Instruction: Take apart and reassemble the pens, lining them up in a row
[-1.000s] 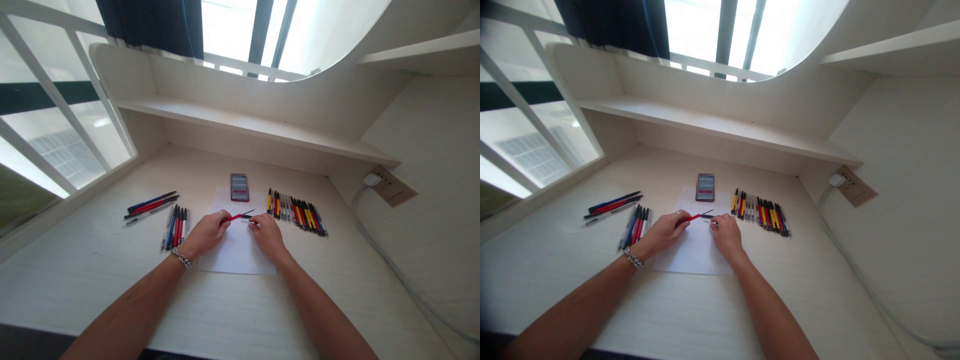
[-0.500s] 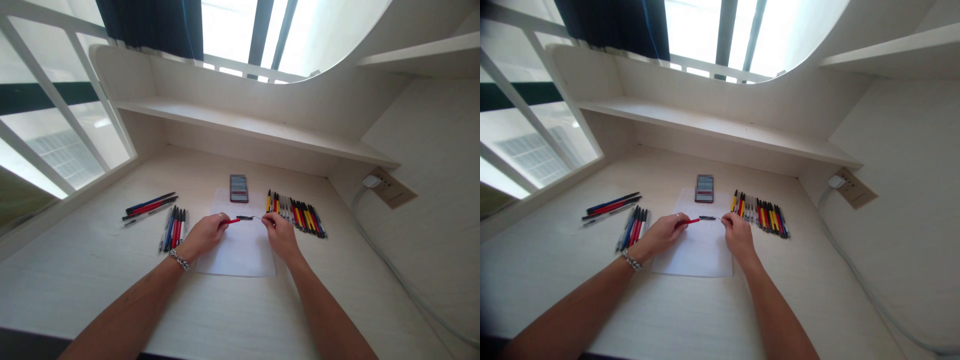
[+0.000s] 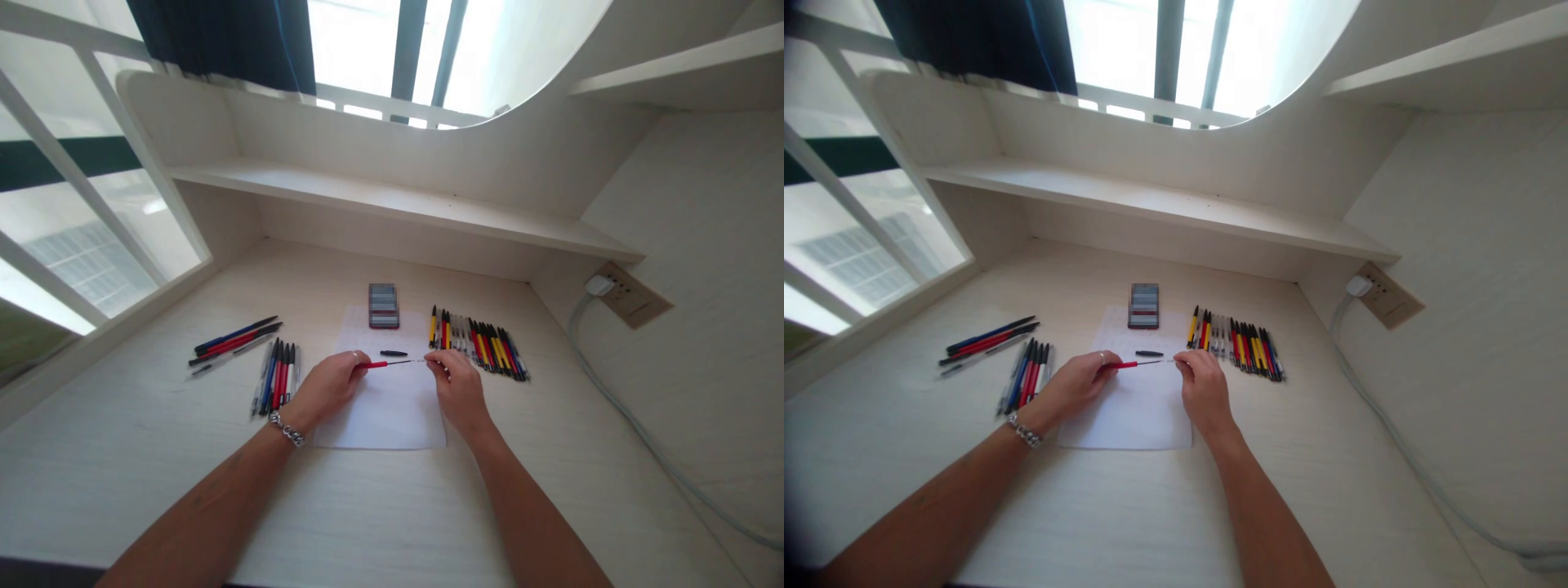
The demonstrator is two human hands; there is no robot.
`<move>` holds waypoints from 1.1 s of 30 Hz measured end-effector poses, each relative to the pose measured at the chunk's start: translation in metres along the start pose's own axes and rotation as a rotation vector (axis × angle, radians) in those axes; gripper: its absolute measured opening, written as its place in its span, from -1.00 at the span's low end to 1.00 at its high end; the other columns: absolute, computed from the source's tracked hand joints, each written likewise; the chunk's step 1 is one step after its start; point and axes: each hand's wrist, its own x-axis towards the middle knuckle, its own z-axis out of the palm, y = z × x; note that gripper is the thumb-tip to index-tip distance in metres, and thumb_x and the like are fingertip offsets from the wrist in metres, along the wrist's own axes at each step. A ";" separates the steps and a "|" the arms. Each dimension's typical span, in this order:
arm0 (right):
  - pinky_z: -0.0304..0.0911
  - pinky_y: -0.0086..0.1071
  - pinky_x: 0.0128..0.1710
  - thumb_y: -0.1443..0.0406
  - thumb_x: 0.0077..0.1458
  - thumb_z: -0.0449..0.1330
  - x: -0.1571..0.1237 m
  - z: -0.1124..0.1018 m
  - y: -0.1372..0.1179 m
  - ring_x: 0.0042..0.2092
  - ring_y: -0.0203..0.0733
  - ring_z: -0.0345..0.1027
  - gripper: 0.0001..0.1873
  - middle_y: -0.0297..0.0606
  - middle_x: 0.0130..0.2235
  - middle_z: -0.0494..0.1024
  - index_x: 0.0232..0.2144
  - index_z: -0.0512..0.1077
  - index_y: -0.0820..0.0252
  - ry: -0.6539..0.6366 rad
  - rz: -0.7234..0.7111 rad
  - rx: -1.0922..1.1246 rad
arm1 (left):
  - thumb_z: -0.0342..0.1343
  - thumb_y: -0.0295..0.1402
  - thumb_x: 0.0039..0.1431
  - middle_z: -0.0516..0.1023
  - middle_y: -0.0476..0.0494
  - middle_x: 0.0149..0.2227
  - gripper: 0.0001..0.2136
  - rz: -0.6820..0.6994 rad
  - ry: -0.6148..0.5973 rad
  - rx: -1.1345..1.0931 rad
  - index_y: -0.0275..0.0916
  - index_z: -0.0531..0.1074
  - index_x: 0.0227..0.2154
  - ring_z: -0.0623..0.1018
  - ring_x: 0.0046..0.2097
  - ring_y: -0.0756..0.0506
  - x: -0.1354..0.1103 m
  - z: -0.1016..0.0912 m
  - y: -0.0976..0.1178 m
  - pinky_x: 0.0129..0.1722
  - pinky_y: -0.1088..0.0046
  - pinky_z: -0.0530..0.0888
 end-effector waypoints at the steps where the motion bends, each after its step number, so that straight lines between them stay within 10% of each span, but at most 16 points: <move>1: 0.22 -0.27 -0.13 0.37 0.12 0.05 0.000 0.000 0.000 -0.18 -0.13 0.33 -0.82 -0.20 -0.26 0.50 -0.32 0.46 0.14 0.001 -0.002 -0.002 | -0.10 -0.34 0.21 0.54 -0.13 -0.27 -0.80 0.001 0.001 0.002 -0.17 0.42 -0.23 0.50 -0.24 -0.11 0.000 0.000 0.000 -0.23 0.43 0.38; 25: 0.30 -0.34 -0.27 0.38 0.03 0.10 -0.005 0.021 -0.005 -0.28 -0.22 0.37 -0.70 -0.23 -0.21 0.51 -0.14 0.42 0.12 -0.143 0.122 0.195 | -0.08 -0.36 0.21 0.54 -0.15 -0.28 -0.79 0.020 -0.017 -0.004 -0.19 0.44 -0.23 0.50 -0.22 -0.10 -0.002 0.002 0.002 -0.18 0.42 0.39; 33: 0.19 -0.26 -0.08 0.40 0.05 0.11 0.022 0.033 0.015 -0.16 -0.15 0.34 -0.78 -0.20 -0.21 0.51 -0.27 0.52 0.13 -0.179 0.100 -0.143 | -0.07 -0.36 0.19 0.55 -0.16 -0.28 -0.80 -0.018 0.004 -0.008 -0.19 0.45 -0.25 0.51 -0.22 -0.12 0.001 -0.002 -0.004 -0.18 0.41 0.38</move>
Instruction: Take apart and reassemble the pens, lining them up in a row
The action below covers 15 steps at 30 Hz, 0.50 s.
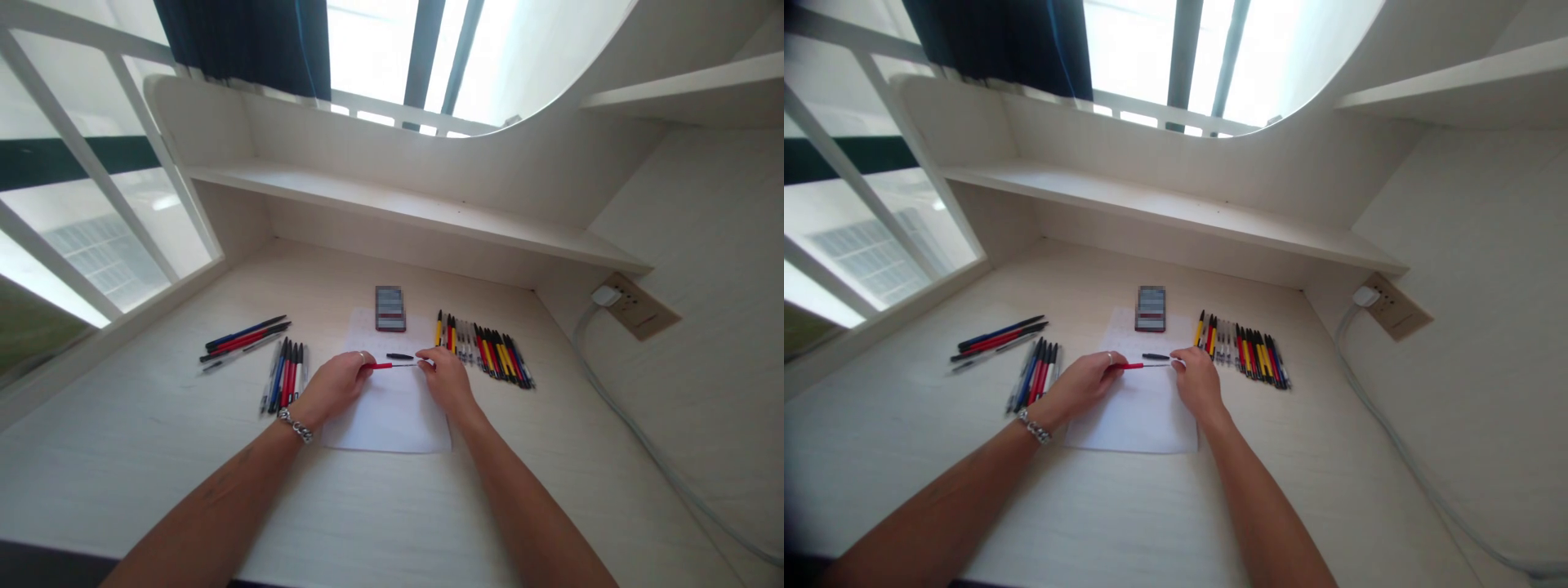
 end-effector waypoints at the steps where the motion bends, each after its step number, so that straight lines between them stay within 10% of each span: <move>1: 0.17 -0.27 -0.07 0.39 0.05 0.12 0.004 0.003 -0.001 -0.14 -0.14 0.34 -0.78 -0.19 -0.21 0.51 -0.27 0.52 0.13 -0.017 -0.003 -0.031 | -0.07 -0.36 0.19 0.55 -0.16 -0.28 -0.80 -0.006 0.005 0.002 -0.19 0.45 -0.24 0.51 -0.22 -0.11 0.000 0.000 -0.001 -0.18 0.41 0.38; 8: 0.17 -0.32 -0.17 0.27 0.02 0.19 0.018 0.017 -0.007 -0.17 -0.12 0.32 -0.84 -0.18 -0.26 0.49 -0.31 0.54 0.06 -0.052 0.011 -0.127 | -0.08 -0.34 0.20 0.55 -0.16 -0.30 -0.79 -0.030 0.016 0.012 -0.19 0.45 -0.26 0.51 -0.24 -0.11 0.000 -0.002 -0.002 -0.22 0.43 0.38; 15: 0.20 -0.31 -0.26 0.30 0.01 0.15 0.004 -0.020 0.012 -0.32 -0.18 0.36 -0.85 -0.28 -0.33 0.55 -0.33 0.49 0.11 0.014 0.057 0.018 | -0.08 -0.34 0.20 0.55 -0.16 -0.27 -0.80 -0.031 0.026 0.022 -0.19 0.44 -0.24 0.51 -0.21 -0.12 0.000 -0.001 -0.005 -0.17 0.41 0.38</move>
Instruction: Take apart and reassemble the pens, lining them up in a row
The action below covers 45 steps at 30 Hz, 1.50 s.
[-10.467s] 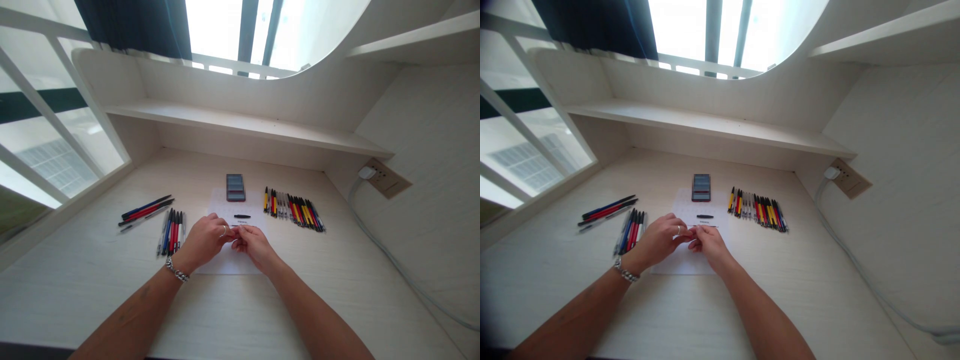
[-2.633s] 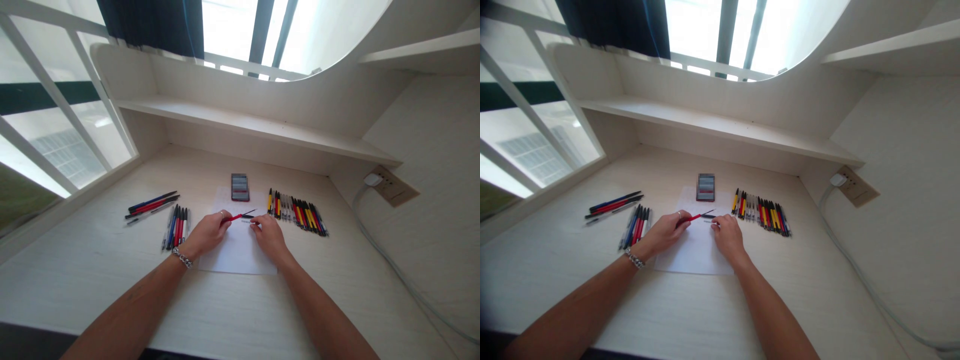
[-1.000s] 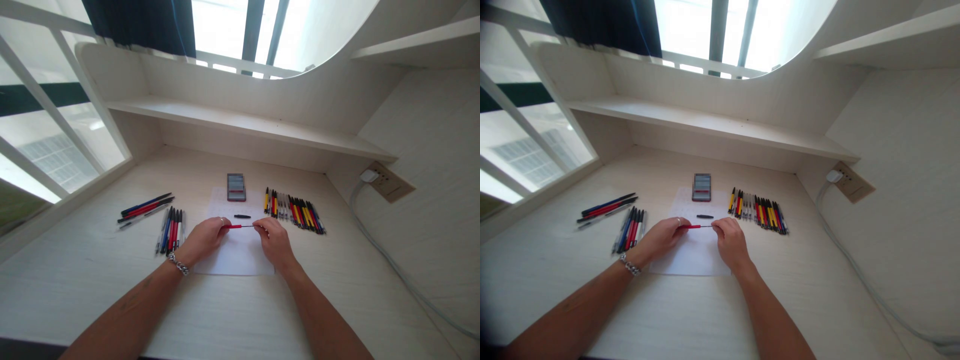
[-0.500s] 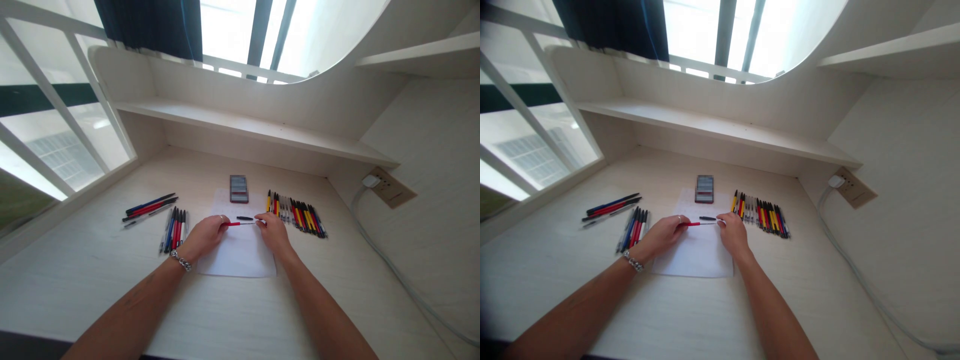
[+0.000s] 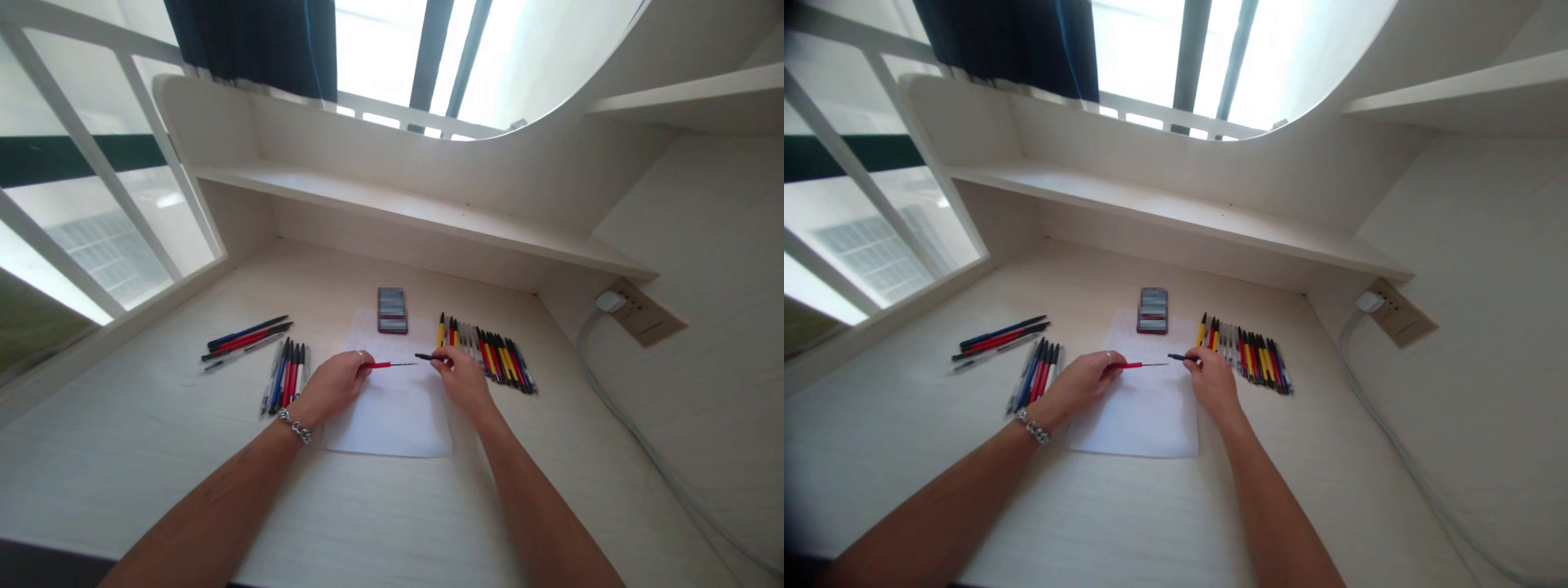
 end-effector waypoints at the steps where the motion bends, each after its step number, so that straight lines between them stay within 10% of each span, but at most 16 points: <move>1: 0.20 -0.31 -0.26 0.29 0.01 0.15 -0.005 -0.005 0.003 -0.32 -0.18 0.36 -0.84 -0.29 -0.32 0.55 -0.32 0.49 0.11 0.016 -0.003 0.033 | -0.08 -0.34 0.19 0.55 -0.16 -0.27 -0.80 0.004 0.003 0.001 -0.19 0.44 -0.24 0.51 -0.21 -0.12 0.000 0.000 0.000 -0.17 0.41 0.38; 45: 0.22 -0.25 -0.14 0.42 0.02 0.18 -0.035 -0.003 -0.013 -0.19 -0.14 0.34 -0.85 -0.28 -0.29 0.52 -0.33 0.47 0.11 0.047 -0.175 0.104 | -0.07 -0.37 0.21 0.54 -0.14 -0.27 -0.78 0.087 -0.043 -0.007 -0.19 0.46 -0.21 0.50 -0.21 -0.09 -0.003 0.006 0.008 -0.16 0.43 0.38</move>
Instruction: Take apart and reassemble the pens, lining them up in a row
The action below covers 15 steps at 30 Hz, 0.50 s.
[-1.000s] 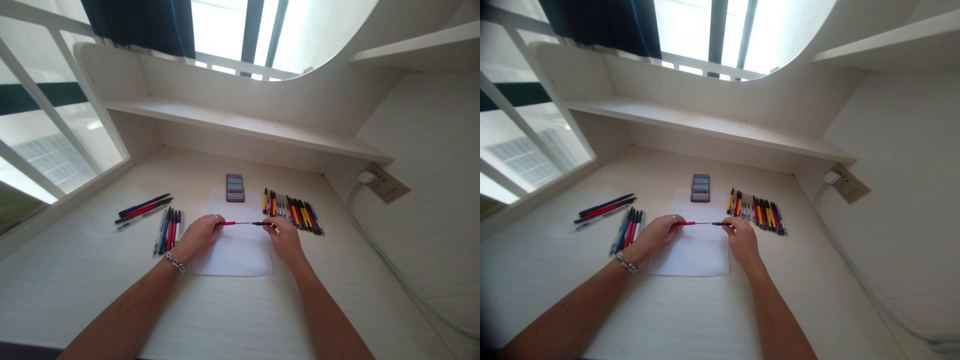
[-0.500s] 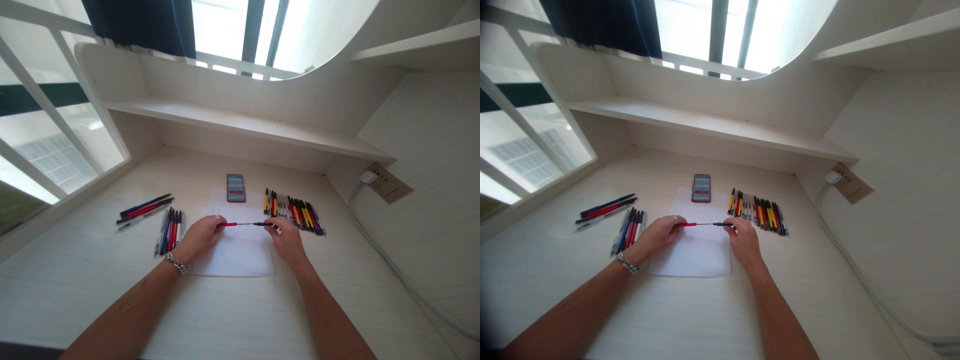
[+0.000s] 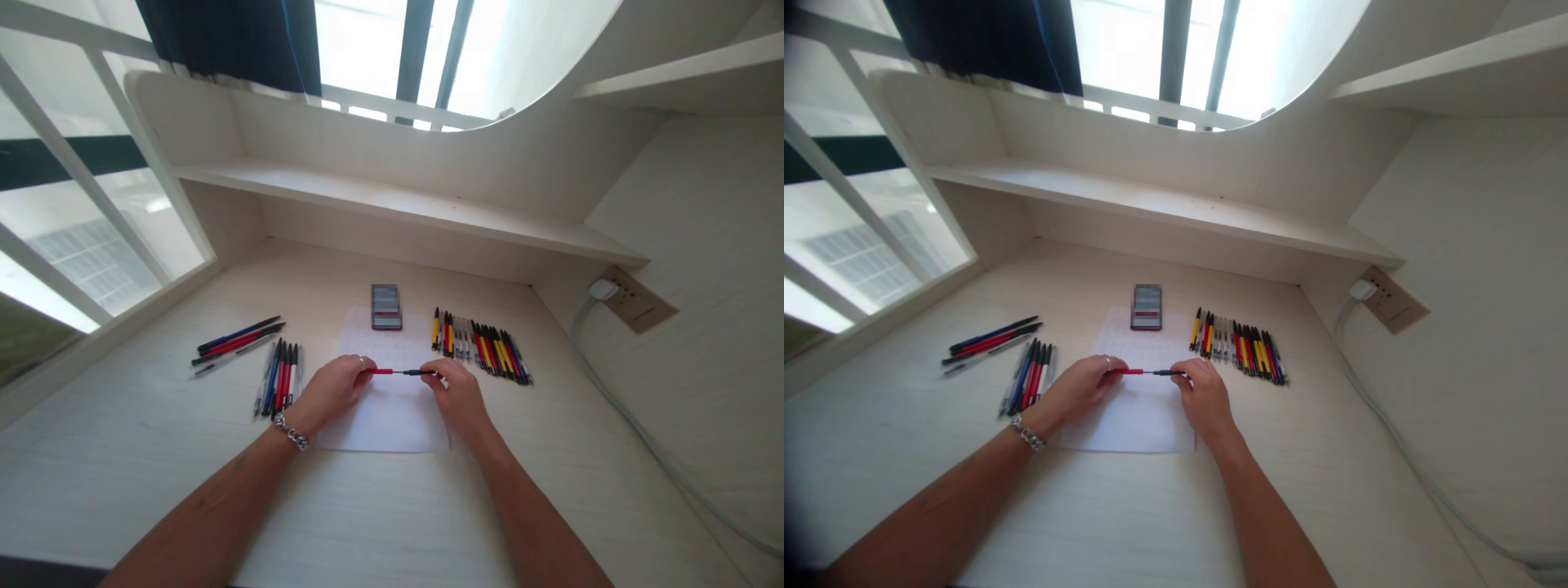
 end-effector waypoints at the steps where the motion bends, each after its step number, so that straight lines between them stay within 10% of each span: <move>1: 0.21 -0.25 -0.14 0.42 0.02 0.18 0.000 0.002 -0.002 -0.19 -0.14 0.33 -0.85 -0.28 -0.29 0.52 -0.33 0.47 0.11 -0.006 -0.012 0.007 | -0.08 -0.37 0.21 0.54 -0.14 -0.26 -0.78 0.010 -0.004 -0.008 -0.19 0.46 -0.21 0.50 -0.21 -0.09 0.000 0.000 0.001 -0.16 0.43 0.38; 15: 0.25 -0.31 -0.21 0.42 0.05 0.17 -0.001 0.005 -0.008 -0.24 -0.18 0.35 -0.86 -0.29 -0.33 0.52 -0.35 0.48 0.11 0.005 -0.123 0.143 | -0.06 -0.36 0.22 0.58 -0.09 -0.27 -0.77 0.072 -0.040 -0.168 -0.18 0.50 -0.21 0.52 -0.25 -0.05 -0.002 -0.001 0.007 -0.20 0.51 0.39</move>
